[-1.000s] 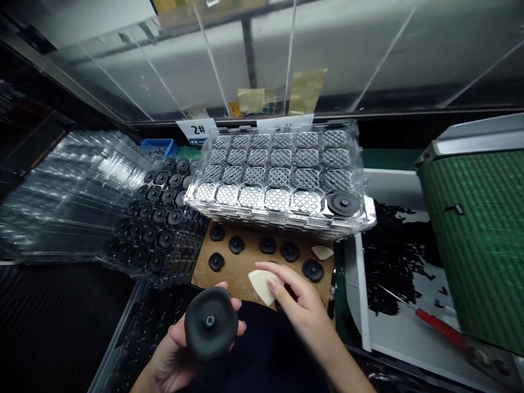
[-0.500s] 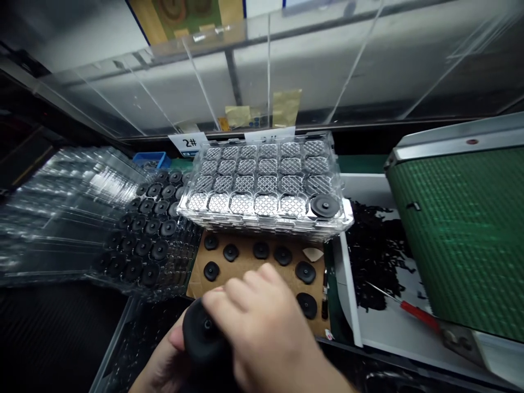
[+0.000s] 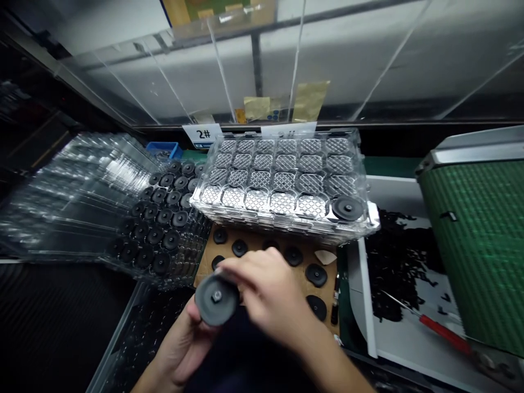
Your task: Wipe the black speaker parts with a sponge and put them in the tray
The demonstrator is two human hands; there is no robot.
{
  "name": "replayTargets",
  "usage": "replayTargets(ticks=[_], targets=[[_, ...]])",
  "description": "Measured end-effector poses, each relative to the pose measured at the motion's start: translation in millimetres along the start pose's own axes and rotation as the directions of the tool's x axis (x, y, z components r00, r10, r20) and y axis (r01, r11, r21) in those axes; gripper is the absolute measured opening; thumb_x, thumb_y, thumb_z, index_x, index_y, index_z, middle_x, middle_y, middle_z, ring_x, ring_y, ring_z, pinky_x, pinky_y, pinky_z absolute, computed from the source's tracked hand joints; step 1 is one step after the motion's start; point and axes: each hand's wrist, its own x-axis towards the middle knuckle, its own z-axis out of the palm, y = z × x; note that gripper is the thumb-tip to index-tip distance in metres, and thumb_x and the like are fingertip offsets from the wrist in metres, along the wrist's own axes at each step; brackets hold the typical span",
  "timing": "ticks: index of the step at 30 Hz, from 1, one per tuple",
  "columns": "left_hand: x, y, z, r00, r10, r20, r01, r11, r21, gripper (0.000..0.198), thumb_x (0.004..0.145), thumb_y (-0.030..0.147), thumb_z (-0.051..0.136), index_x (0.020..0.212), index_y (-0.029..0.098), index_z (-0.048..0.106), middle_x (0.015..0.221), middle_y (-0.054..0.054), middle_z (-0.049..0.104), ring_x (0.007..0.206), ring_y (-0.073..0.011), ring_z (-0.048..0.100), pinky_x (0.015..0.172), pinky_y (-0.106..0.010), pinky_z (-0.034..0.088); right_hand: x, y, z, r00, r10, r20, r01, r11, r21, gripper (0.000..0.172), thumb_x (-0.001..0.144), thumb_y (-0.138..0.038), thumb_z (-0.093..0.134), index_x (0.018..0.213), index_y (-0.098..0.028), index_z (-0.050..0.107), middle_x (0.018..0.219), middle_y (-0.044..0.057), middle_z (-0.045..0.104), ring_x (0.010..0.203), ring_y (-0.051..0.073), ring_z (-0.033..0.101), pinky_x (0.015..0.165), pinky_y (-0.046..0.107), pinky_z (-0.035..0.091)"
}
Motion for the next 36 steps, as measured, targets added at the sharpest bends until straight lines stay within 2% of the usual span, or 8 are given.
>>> replayTargets(ticks=[3,10,14,17,21,25,30,36], targets=[[2,4,-6.9,0.992,0.007,-0.127,-0.026,0.989,-0.145,0.047,0.06,0.04,0.076,0.104,0.024,0.067,0.103,-0.004,0.071,0.096,-0.0207,0.065,0.091,-0.03,0.045,-21,34,13,0.938,0.346,-0.02,-0.344,0.936,0.073,0.022,0.087,-0.03,0.05,0.096,-0.024,0.069,0.091,0.004,0.072,0.083,0.02,0.065,0.073,0.032,0.049],[2,6,-6.6,0.986,-0.005,-0.166,-0.027,0.982,-0.189,0.043,0.057,0.035,0.079,0.098,0.025,0.07,0.106,-0.005,0.071,0.096,-0.0232,0.066,0.089,-0.032,0.047,-51,45,37,0.87,0.488,-0.073,-0.474,0.867,0.15,0.029,0.087,-0.039,0.05,0.095,-0.019,0.07,0.097,0.007,0.073,0.088,0.024,0.068,0.073,0.033,0.055],[0,-2,-6.9,0.986,0.04,-0.16,-0.057,0.993,-0.106,0.048,0.058,0.034,0.079,0.104,0.025,0.067,0.108,-0.005,0.069,0.099,-0.0211,0.063,0.088,-0.029,0.046,-22,1,28,0.93,0.243,-0.277,-0.221,0.969,0.106,0.027,0.09,-0.027,0.046,0.112,-0.021,0.059,0.097,0.006,0.068,0.08,0.018,0.063,0.067,0.027,0.051],[-6,-5,-12.6,0.983,0.028,-0.181,-0.038,0.998,-0.054,0.049,0.063,0.034,0.075,0.11,0.024,0.063,0.111,-0.007,0.067,0.105,-0.0221,0.059,0.091,-0.03,0.044,-7,-25,27,0.981,-0.082,-0.177,0.093,0.994,0.054,0.027,0.086,-0.013,0.044,0.108,-0.019,0.058,0.086,0.005,0.069,0.072,0.016,0.06,0.065,0.028,0.048],[-12,-5,-18.0,0.968,0.046,-0.246,-0.049,0.999,-0.005,0.056,0.055,0.025,0.08,0.109,0.027,0.064,0.113,-0.005,0.067,0.104,-0.0248,0.058,0.091,-0.034,0.045,2,-33,29,0.985,-0.027,0.17,0.014,0.997,0.077,0.022,0.086,-0.012,0.045,0.099,-0.021,0.062,0.083,0.001,0.068,0.071,0.014,0.06,0.066,0.025,0.047],[-13,-1,-14.9,0.984,0.022,-0.177,-0.027,0.999,-0.025,0.054,0.048,0.033,0.083,0.1,0.024,0.069,0.101,-0.006,0.07,0.1,-0.0253,0.061,0.09,-0.035,0.045,1,-33,31,0.994,-0.097,-0.044,0.1,0.993,0.058,0.027,0.086,-0.011,0.043,0.108,-0.017,0.058,0.085,0.006,0.066,0.075,0.017,0.058,0.068,0.03,0.046],[-16,9,-11.1,0.992,-0.011,-0.128,0.003,0.998,-0.063,0.068,0.034,0.037,0.088,0.099,0.026,0.07,0.103,-0.005,0.072,0.096,-0.0232,0.062,0.089,-0.032,0.045,-15,-34,9,0.98,-0.071,0.188,0.064,0.997,0.044,0.027,0.084,-0.008,0.047,0.103,-0.023,0.059,0.078,0.0,0.065,0.068,0.013,0.057,0.063,0.024,0.045],[-17,7,-13.1,0.998,-0.048,0.028,0.052,0.986,-0.161,0.056,0.052,0.038,0.081,0.104,0.023,0.068,0.106,-0.004,0.071,0.102,-0.0202,0.062,0.092,-0.027,0.044,-2,-6,9,0.982,-0.183,0.054,0.186,0.98,-0.073,0.026,0.089,-0.019,0.044,0.097,-0.025,0.067,0.082,0.004,0.065,0.067,0.017,0.051,0.064,0.032,0.04]])
